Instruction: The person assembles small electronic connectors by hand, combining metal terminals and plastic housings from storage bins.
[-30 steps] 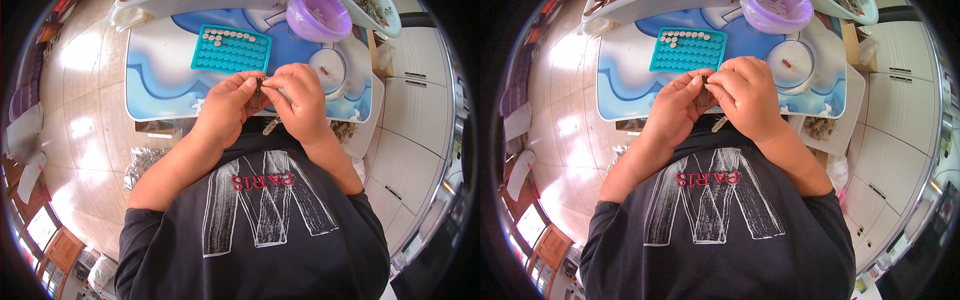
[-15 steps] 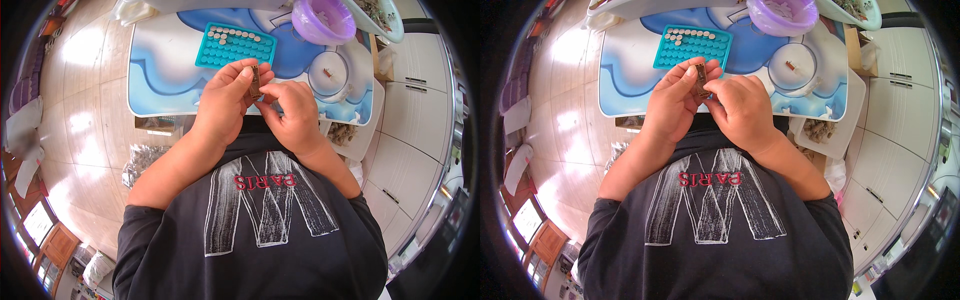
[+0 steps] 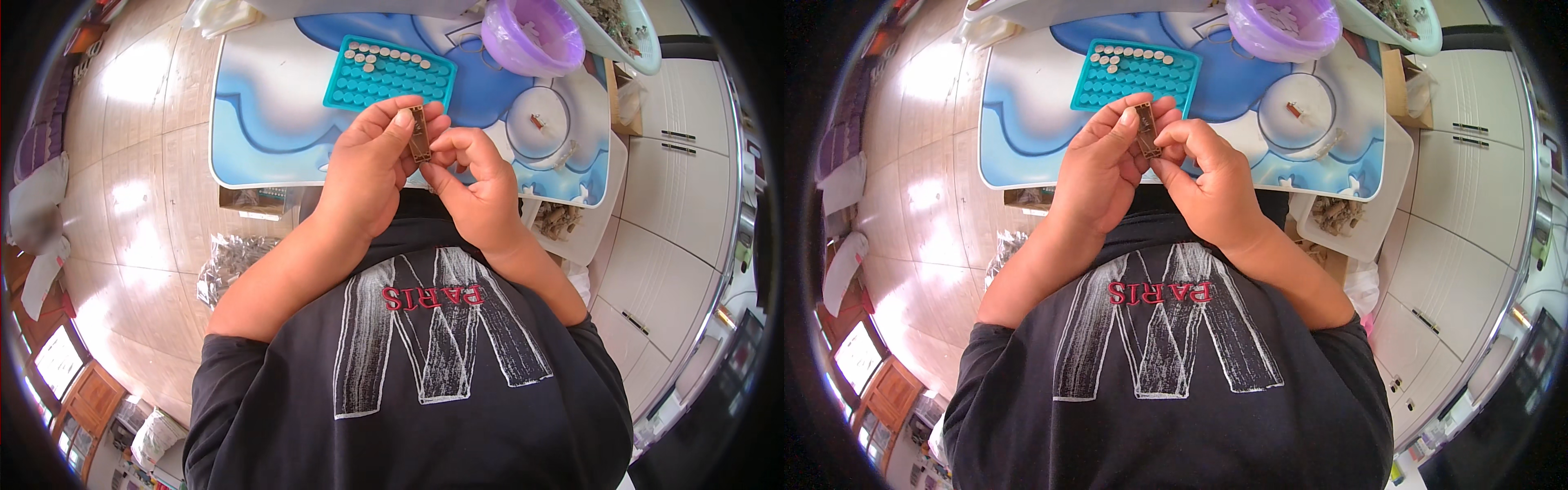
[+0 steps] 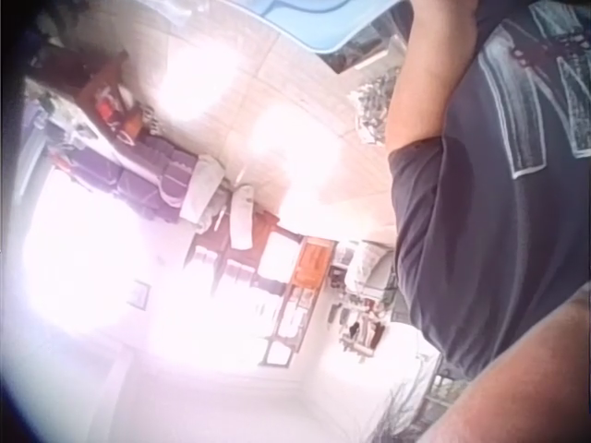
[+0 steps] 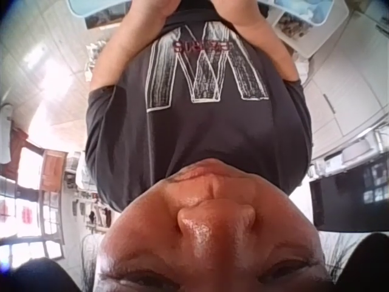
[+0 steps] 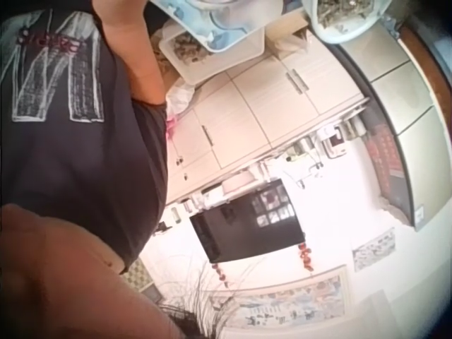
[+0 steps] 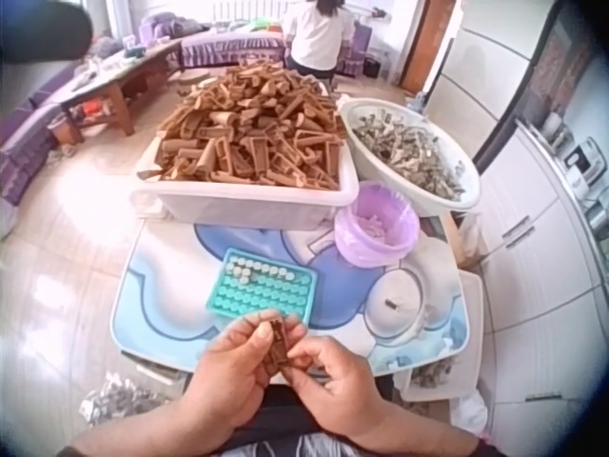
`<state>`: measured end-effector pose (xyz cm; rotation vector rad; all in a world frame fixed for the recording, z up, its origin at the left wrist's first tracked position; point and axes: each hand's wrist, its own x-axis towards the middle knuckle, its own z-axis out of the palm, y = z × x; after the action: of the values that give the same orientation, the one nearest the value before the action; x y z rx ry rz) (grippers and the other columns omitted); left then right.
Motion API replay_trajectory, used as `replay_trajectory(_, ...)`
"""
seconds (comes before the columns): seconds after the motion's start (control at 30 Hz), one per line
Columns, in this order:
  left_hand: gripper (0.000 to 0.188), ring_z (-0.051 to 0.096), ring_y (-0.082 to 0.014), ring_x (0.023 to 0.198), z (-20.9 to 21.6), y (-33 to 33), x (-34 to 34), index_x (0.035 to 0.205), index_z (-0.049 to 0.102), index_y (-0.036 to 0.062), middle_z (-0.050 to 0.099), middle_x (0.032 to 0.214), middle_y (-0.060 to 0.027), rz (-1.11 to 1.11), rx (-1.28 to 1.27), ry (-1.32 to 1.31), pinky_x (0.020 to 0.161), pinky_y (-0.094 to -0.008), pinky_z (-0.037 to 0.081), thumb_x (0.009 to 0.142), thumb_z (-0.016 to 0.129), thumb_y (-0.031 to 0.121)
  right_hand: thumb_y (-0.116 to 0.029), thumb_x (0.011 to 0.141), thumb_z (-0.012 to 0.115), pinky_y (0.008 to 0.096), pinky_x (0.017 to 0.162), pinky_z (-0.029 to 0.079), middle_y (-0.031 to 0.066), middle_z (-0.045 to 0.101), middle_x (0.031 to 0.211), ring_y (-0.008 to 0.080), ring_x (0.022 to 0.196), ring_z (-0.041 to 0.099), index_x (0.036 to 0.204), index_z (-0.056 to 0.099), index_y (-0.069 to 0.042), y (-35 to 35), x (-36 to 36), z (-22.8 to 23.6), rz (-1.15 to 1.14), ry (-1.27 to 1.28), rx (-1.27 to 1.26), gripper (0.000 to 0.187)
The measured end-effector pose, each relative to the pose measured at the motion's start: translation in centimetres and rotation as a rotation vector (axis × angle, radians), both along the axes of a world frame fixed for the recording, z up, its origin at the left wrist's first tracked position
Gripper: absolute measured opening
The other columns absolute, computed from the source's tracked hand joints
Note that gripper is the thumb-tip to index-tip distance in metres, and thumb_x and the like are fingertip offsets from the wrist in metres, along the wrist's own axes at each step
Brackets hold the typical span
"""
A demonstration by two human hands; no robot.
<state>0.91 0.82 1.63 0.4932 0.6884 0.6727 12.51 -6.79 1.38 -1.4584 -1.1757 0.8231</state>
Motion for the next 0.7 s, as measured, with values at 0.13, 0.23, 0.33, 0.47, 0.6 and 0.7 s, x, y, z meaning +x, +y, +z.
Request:
replay_trajectory(0.13, 0.026, 0.055, -0.0229, 0.109, -0.1, 0.1, -0.1, 0.116, 0.047, -0.0002, 0.055, 0.119, -0.0163, 0.002, -0.014, -0.005, 0.092, -0.0339, 0.045, 0.096, 0.044, 0.016, 0.005, 0.073, 0.065, 0.0317, 0.064, 0.045, 0.0092, 0.063, 0.076, 0.0243, 0.071, 0.061, 0.090, 0.059, -0.004, 0.1, 0.1, -0.1, 0.021, -0.130, 0.041, 0.019)
replay_trajectory(0.23, 0.026, 0.055, -0.0233, 0.109, -0.1, 0.1, -0.1, 0.116, 0.047, -0.0003, 0.055, 0.119, -0.0166, 0.012, -0.014, -0.012, 0.093, -0.0341, 0.045, 0.096, 0.044, 0.016, 0.001, 0.073, 0.066, 0.0335, 0.066, 0.045, 0.0081, 0.065, 0.079, 0.0252, 0.072, 0.061, 0.087, 0.062, -0.005, 0.4, 0.1, -0.1, 0.026, -0.299, 0.129, 0.016)
replay_trajectory(0.33, 0.025, 0.055, -0.0235, 0.109, -0.1, -0.1, -0.1, 0.116, 0.048, -0.0004, 0.055, 0.118, -0.0164, 0.024, -0.007, -0.013, 0.093, -0.0338, 0.045, 0.096, 0.044, 0.015, -0.002, 0.073, 0.068, 0.0352, 0.069, 0.045, 0.0068, 0.065, 0.078, 0.0256, 0.071, 0.061, 0.089, 0.063, -0.006, 0.4, 0.2, -0.2, 0.029, -0.361, 0.137, 0.017)
replay_trajectory(0.47, 0.024, 0.056, -0.0231, 0.108, -0.4, -0.1, -0.1, 0.114, 0.050, -0.0003, 0.056, 0.117, -0.0160, 0.028, -0.018, 0.014, 0.092, -0.0336, 0.045, 0.096, 0.044, 0.014, -0.005, 0.072, 0.069, 0.0351, 0.066, 0.043, 0.0068, 0.064, 0.074, 0.0250, 0.068, 0.059, 0.089, 0.064, -0.006, 0.6, 0.8, -0.1, 0.089, -0.466, 0.128, 0.018)
replay_trajectory(0.6, 0.023, 0.057, -0.0221, 0.106, -0.7, 0.1, -0.4, 0.114, 0.051, 0.0006, 0.058, 0.114, -0.0152, 0.001, -0.029, -0.005, 0.090, -0.0329, 0.046, 0.096, 0.045, 0.015, -0.008, 0.074, 0.069, 0.0338, 0.062, 0.041, 0.0062, 0.062, 0.071, 0.0233, 0.064, 0.057, 0.089, 0.064, -0.006, 1.1, 0.7, 0.5, 0.023, -0.447, 0.160, 0.016)
replay_trajectory(0.7, 0.022, 0.059, -0.0181, 0.098, -0.8, 0.2, -0.4, 0.113, 0.049, 0.0009, 0.059, 0.109, -0.0117, -0.009, -0.016, -0.035, 0.085, -0.0307, 0.048, 0.095, 0.046, 0.014, -0.008, 0.075, 0.069, 0.0330, 0.060, 0.040, 0.0057, 0.062, 0.070, 0.0220, 0.062, 0.056, 0.089, 0.065, -0.007, 1.4, 0.9, 0.2, 0.017, -0.542, 0.210, 0.015)
